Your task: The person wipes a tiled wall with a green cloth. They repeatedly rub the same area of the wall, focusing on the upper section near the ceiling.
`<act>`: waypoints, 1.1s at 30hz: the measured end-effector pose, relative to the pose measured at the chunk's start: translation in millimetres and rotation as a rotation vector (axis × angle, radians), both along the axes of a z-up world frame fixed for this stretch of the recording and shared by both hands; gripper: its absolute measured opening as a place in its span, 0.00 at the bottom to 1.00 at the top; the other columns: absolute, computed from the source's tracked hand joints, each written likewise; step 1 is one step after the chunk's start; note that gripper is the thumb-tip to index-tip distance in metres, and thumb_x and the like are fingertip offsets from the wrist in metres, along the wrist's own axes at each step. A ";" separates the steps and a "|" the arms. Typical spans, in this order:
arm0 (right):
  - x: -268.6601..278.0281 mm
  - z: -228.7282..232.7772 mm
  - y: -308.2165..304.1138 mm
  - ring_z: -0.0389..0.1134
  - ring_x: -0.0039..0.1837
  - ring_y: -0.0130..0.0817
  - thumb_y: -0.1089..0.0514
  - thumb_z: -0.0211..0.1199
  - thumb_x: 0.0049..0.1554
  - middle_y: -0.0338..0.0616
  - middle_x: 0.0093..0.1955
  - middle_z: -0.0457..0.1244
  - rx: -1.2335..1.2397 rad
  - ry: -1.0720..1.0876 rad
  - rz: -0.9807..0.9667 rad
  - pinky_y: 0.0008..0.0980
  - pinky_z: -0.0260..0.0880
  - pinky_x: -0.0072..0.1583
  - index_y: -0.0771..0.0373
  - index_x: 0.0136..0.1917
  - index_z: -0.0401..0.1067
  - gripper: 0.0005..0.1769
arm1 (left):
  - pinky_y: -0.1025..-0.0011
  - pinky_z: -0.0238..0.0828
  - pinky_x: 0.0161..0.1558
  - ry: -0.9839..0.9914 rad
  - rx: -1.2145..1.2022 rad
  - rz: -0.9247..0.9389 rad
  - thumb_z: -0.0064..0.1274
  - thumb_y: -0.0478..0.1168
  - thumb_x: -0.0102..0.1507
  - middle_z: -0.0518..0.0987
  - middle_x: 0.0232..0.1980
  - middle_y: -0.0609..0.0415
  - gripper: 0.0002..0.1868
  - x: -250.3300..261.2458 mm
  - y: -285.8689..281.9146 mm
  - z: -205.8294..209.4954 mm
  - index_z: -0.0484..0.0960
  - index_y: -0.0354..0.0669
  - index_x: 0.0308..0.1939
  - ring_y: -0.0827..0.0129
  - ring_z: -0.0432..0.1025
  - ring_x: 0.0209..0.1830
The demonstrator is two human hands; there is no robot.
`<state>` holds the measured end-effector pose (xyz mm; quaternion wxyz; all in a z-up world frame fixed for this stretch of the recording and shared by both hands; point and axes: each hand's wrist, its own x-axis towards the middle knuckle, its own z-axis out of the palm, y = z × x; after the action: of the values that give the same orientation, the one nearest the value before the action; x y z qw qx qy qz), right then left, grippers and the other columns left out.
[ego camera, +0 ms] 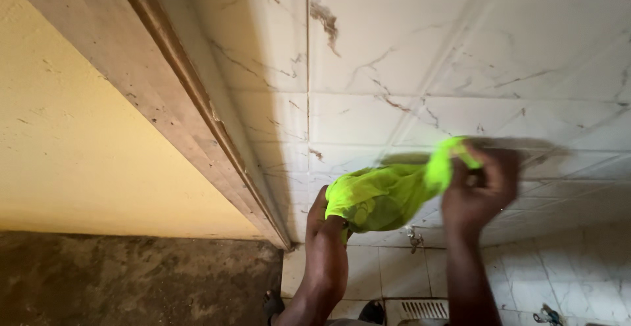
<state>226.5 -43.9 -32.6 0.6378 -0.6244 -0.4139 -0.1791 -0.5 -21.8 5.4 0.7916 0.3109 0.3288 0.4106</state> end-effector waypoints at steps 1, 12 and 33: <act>7.4 2.5 -0.3 0.68 0.48 0.24 0.68 0.71 0.63 0.41 0.57 0.66 0.067 0.012 -0.029 0.19 0.69 0.42 0.60 0.54 0.75 0.08 | 0.68 0.68 0.59 -0.035 0.000 -0.004 0.36 0.37 0.67 0.81 0.54 0.53 0.22 -0.8 0.0 1.1 0.76 0.37 0.62 0.67 0.73 0.55; 6.7 15.7 3.0 0.69 0.54 0.35 0.72 0.68 0.58 0.44 0.54 0.66 0.064 -0.212 0.020 0.29 0.73 0.49 0.61 0.53 0.74 0.12 | 0.65 0.67 0.60 0.058 0.078 -0.055 0.39 0.33 0.63 0.81 0.53 0.51 0.22 9.2 -10.9 -1.9 0.77 0.36 0.61 0.64 0.72 0.55; -1.3 45.0 14.2 0.68 0.59 0.34 0.75 0.72 0.57 0.46 0.55 0.64 0.056 -0.447 0.119 0.29 0.75 0.56 0.63 0.53 0.75 0.15 | 0.68 0.63 0.61 0.043 0.127 -0.049 0.42 0.29 0.63 0.80 0.52 0.51 0.19 25.8 -21.8 -7.1 0.77 0.36 0.58 0.68 0.70 0.55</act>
<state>225.3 -29.8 12.4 0.5569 -0.5258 -0.5757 -0.2863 25.3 -43.6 -1.7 0.7728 0.3772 0.3116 0.4043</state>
